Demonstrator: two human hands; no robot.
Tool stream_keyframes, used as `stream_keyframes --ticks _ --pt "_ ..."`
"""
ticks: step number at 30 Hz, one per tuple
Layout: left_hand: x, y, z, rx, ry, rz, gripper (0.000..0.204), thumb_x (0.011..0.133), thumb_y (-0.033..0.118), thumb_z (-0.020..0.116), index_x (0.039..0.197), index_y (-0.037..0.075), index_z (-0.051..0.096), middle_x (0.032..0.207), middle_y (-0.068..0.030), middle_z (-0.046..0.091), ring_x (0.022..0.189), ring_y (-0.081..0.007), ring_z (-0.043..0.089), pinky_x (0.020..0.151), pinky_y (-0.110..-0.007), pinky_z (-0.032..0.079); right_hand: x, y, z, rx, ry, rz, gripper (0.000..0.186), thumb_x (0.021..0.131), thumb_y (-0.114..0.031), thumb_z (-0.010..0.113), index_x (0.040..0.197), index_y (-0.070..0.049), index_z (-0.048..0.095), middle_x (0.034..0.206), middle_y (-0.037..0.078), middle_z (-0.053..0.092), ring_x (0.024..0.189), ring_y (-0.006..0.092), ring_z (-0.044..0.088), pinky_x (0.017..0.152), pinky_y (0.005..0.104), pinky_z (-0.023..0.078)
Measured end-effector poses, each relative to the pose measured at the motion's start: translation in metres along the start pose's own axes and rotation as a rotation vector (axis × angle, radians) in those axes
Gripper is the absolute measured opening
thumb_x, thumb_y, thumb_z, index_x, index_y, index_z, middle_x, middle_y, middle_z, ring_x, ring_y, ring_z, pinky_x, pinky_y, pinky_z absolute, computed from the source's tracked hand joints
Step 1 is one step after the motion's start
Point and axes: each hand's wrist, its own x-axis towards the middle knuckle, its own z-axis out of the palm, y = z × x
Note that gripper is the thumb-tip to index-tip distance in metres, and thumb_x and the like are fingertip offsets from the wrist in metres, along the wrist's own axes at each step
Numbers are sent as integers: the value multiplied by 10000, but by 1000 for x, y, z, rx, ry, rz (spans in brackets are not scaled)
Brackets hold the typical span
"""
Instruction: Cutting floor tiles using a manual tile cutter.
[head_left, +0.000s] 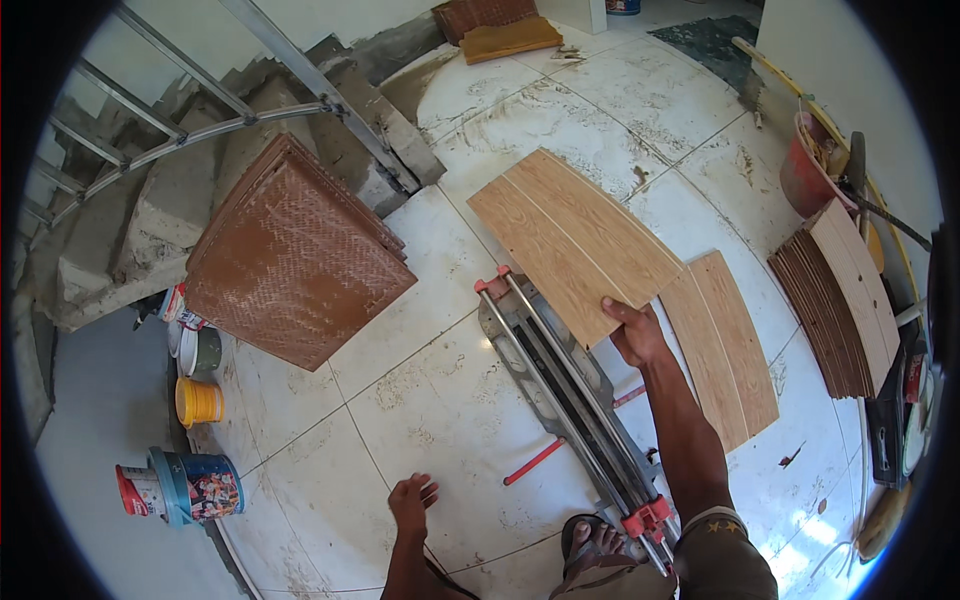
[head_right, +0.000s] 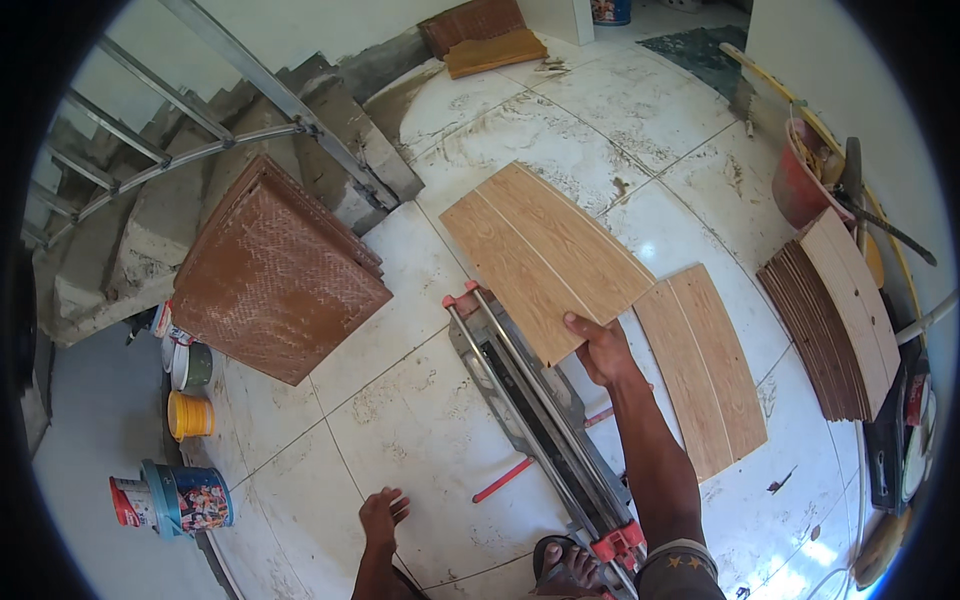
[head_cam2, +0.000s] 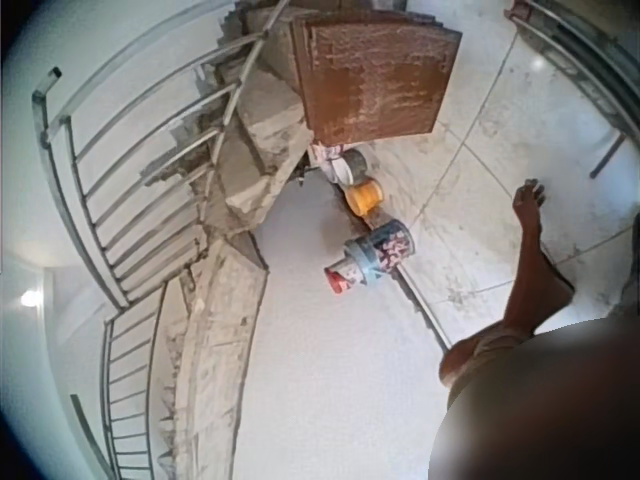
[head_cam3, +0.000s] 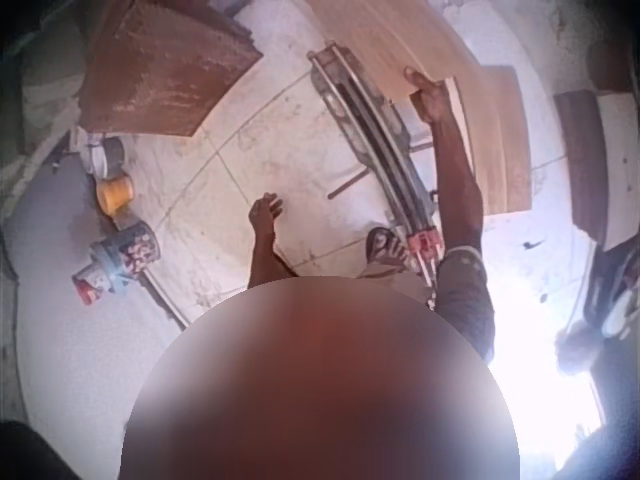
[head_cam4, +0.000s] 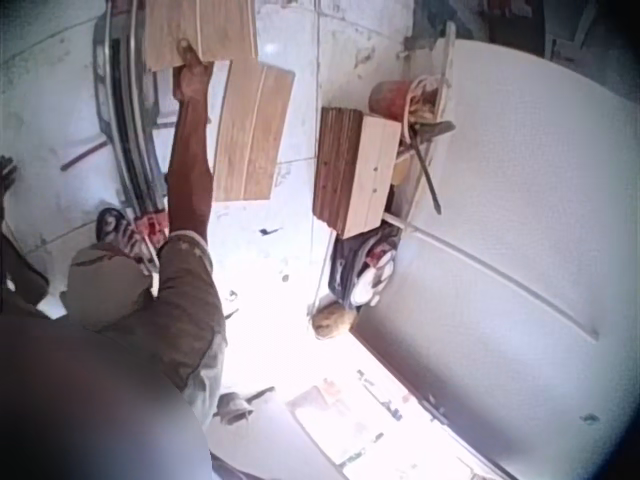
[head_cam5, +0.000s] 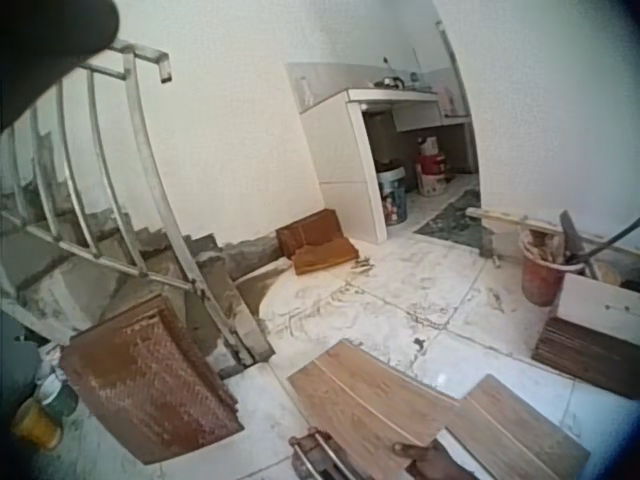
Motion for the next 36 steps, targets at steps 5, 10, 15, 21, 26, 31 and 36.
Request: stream_keyframes --ticks 5,10,15,21,26,31,36 --pt "-3 -1 -48 2 203 69 196 940 197 722 902 45 604 945 -101 722 788 -220 735 613 -318 595 55 8 -9 22 -38 4 693 848 -128 778 1434 -35 420 1332 131 589 1263 268 565 1082 427 461" --pt "-8 13 -48 -20 281 54 173 926 180 732 931 63 604 920 -75 715 773 -205 729 598 -305 583 87 10 2 5 -21 39 727 845 -108 768 1454 -30 377 1350 125 565 1264 258 564 1085 382 470" --pt "17 34 -33 -36 205 134 186 951 209 703 994 57 606 986 -82 714 794 -211 730 620 -302 580 113 16 -8 -7 -18 43 736 864 -129 771 1462 -35 353 1361 122 550 1256 255 568 1074 372 481" --pt "100 143 -35 131 173 445 252 994 267 672 1088 42 607 1033 -58 678 872 -179 708 663 -273 561 123 34 8 -11 17 173 637 915 -226 755 1429 -72 411 1329 119 579 1195 280 608 1032 421 520" --pt "163 312 -30 597 317 1153 382 910 178 741 1208 -12 596 1091 -139 673 979 -230 663 853 -349 539 125 19 -8 -321 92 538 550 991 -480 601 1370 -92 511 1244 122 650 1083 284 671 973 450 532" --pt "176 427 -19 992 671 1355 641 862 195 753 1421 53 474 1372 -226 555 1225 -403 570 1021 -466 480 101 8 -12 -245 114 426 577 1006 -485 573 1306 5 523 1070 177 655 991 283 689 839 426 590" --pt "190 449 -30 1149 652 1241 808 852 287 754 1520 80 350 1534 -224 389 1371 -443 422 1138 -490 382 95 -11 11 -464 69 541 608 979 -522 608 1163 56 572 935 167 678 846 265 708 762 379 607"
